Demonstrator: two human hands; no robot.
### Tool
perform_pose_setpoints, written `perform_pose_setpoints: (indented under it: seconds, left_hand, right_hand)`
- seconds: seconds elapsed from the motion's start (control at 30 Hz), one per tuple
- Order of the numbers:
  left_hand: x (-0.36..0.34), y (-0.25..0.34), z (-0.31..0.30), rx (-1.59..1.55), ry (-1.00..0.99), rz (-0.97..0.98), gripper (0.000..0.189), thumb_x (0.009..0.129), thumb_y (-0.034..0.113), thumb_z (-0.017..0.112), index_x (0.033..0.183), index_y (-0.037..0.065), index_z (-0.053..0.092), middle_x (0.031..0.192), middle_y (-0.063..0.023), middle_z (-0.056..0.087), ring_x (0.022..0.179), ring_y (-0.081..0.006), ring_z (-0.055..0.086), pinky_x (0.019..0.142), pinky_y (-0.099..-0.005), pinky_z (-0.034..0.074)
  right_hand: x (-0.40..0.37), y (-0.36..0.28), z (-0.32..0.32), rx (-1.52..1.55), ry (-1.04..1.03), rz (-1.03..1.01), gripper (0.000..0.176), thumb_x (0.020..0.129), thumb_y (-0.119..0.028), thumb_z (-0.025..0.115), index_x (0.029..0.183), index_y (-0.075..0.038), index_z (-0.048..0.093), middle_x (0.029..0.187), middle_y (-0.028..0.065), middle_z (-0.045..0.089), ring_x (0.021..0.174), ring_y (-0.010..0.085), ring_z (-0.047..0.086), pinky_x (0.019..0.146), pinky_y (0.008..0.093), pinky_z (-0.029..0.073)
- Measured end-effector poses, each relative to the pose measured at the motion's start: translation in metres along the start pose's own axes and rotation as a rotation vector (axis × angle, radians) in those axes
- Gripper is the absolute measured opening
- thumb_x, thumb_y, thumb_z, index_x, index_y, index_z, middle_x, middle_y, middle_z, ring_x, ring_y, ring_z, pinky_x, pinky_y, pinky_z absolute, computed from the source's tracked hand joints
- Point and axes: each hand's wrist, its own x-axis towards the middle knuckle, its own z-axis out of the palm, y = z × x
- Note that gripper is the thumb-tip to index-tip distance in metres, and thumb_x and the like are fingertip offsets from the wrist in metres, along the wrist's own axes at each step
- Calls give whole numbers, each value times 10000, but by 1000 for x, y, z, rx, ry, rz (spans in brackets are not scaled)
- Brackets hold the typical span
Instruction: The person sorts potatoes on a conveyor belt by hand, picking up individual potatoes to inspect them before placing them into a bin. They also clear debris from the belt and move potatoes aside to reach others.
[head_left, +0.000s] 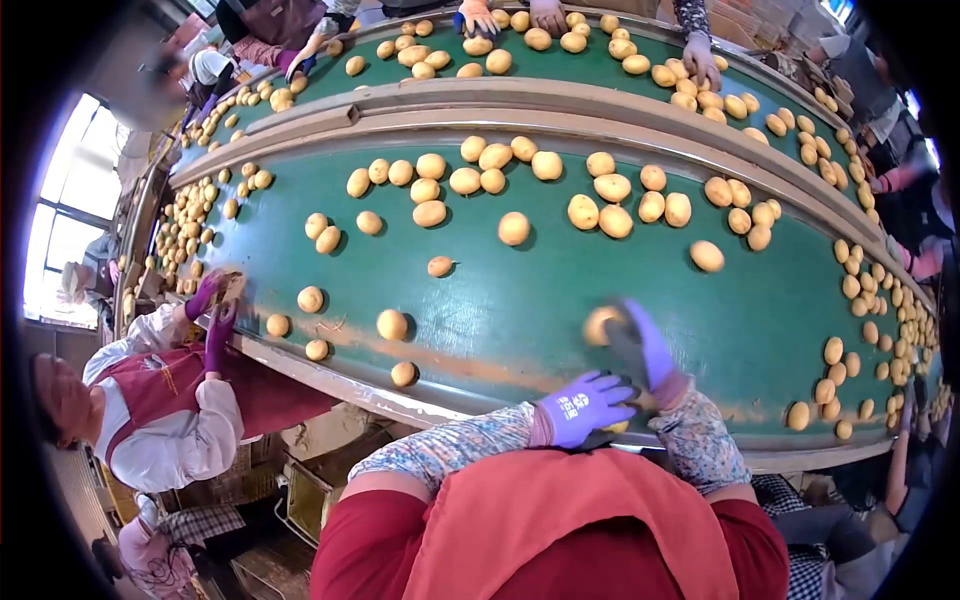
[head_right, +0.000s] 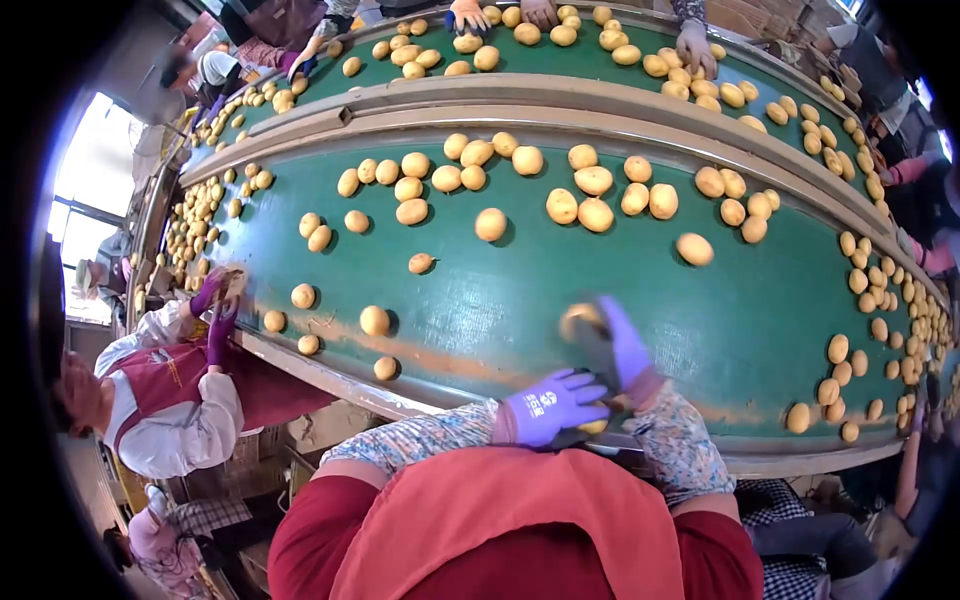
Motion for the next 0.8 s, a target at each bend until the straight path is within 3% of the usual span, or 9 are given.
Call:
perform_pose_setpoints:
  seconds: [0.07,0.2,0.27,0.33,0.4,0.47,0.6,0.67,0.8]
  left_hand:
    - [-15,-11,-10,-20,-79,-102,434,790,203,690,1201,85,619,1218,-149,574,1141,-361,546,975,-484,437]
    - [-91,-51,-60,88,80,-328,424,770,169,684,1183,86,633,1250,-145,579,1150,-363,544,965,-477,457]
    - [-132,-55,-92,113,251,-497,400,767,114,672,1164,70,648,1222,-158,599,1122,-370,564,937,-460,474]
    - [-151,-50,-131,116,394,-649,378,775,64,656,1153,50,660,1177,-167,626,1090,-382,583,923,-458,489]
    - [-176,-58,-137,181,576,-718,362,782,26,649,1144,16,654,1158,-174,640,1068,-408,593,903,-476,500]
    - [-181,-55,-150,214,616,-731,362,788,26,649,1150,9,645,1176,-177,638,1074,-413,592,901,-472,497]
    - [-191,-59,-149,88,509,-632,345,815,54,655,1154,2,615,1196,-205,634,1124,-407,589,961,-471,474]
    - [-198,-58,-157,23,438,-661,339,809,27,657,1145,-3,616,1188,-206,639,1111,-409,599,957,-470,481]
    - [-234,-68,-173,94,576,-728,347,781,-12,676,1124,-8,625,1183,-195,642,1060,-413,616,895,-476,505]
  right_hand:
    - [12,-61,34,-370,-155,-412,436,893,-160,698,1290,-21,585,1286,211,596,1206,375,569,1047,423,449]
    - [78,-68,30,-639,200,-675,503,861,-183,733,1296,8,569,1244,224,612,1156,399,591,999,458,476]
    - [128,-81,19,-337,383,-371,503,858,-172,724,1296,19,566,1222,209,626,1113,381,609,968,441,494]
    - [184,-78,14,-374,457,-492,492,859,-184,718,1297,-8,577,1191,200,639,1068,360,625,940,418,507]
    - [219,-112,48,-528,324,-439,471,865,-210,706,1294,-49,596,1200,196,640,1085,378,622,947,433,505]
    - [270,-115,80,-745,221,-595,504,886,-304,654,1337,-97,568,1323,193,593,1219,413,551,1041,477,439]
    - [336,-73,141,-1183,270,-506,554,839,-394,628,1338,-164,554,1349,145,566,1285,343,501,1098,572,320]
    - [324,-114,160,-1262,92,-426,385,825,-348,627,1156,-152,608,1163,127,634,1166,342,562,1040,556,362]
    - [283,-135,179,-1484,-246,-419,380,825,-305,626,1170,-145,622,1107,157,655,1087,344,622,946,459,468]
